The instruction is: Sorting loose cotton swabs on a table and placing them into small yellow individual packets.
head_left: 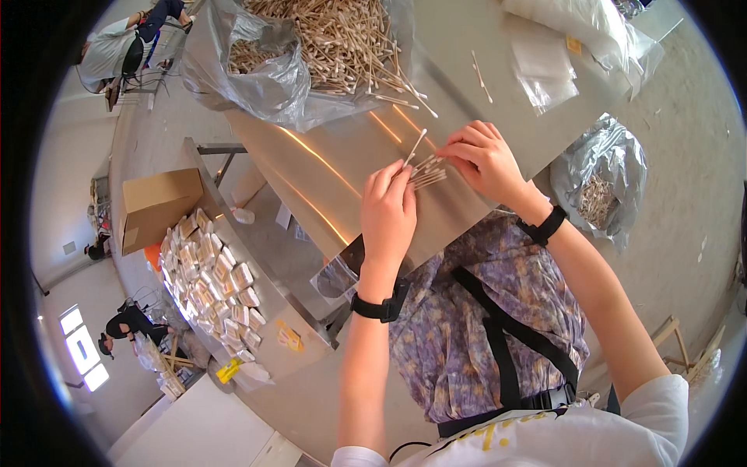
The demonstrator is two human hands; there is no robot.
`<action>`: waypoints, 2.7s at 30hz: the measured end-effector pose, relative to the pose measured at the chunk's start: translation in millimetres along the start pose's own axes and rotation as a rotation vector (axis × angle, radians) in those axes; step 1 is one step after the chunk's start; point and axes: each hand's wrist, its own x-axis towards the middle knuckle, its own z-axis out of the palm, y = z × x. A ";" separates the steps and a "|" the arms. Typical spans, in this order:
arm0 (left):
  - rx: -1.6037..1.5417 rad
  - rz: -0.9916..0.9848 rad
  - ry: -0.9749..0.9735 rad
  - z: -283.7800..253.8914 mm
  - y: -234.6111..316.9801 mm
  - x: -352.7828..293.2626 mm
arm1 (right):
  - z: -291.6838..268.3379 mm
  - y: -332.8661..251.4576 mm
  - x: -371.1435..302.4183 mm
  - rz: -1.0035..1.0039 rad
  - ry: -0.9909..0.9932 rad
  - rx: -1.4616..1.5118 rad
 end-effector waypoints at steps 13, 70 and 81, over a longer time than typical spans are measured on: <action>-0.011 0.039 0.196 11.4 -4.9 -12.1 | 2.6 -3.2 0.6 -0.024 0.019 0.001; -0.201 -0.255 0.066 -13.2 -27.1 -6.5 | 27.3 -57.1 -5.7 -0.096 -0.151 -0.020; 0.134 -0.089 0.076 17.7 35.5 -30.9 | -21.1 31.8 24.7 0.201 0.226 -0.307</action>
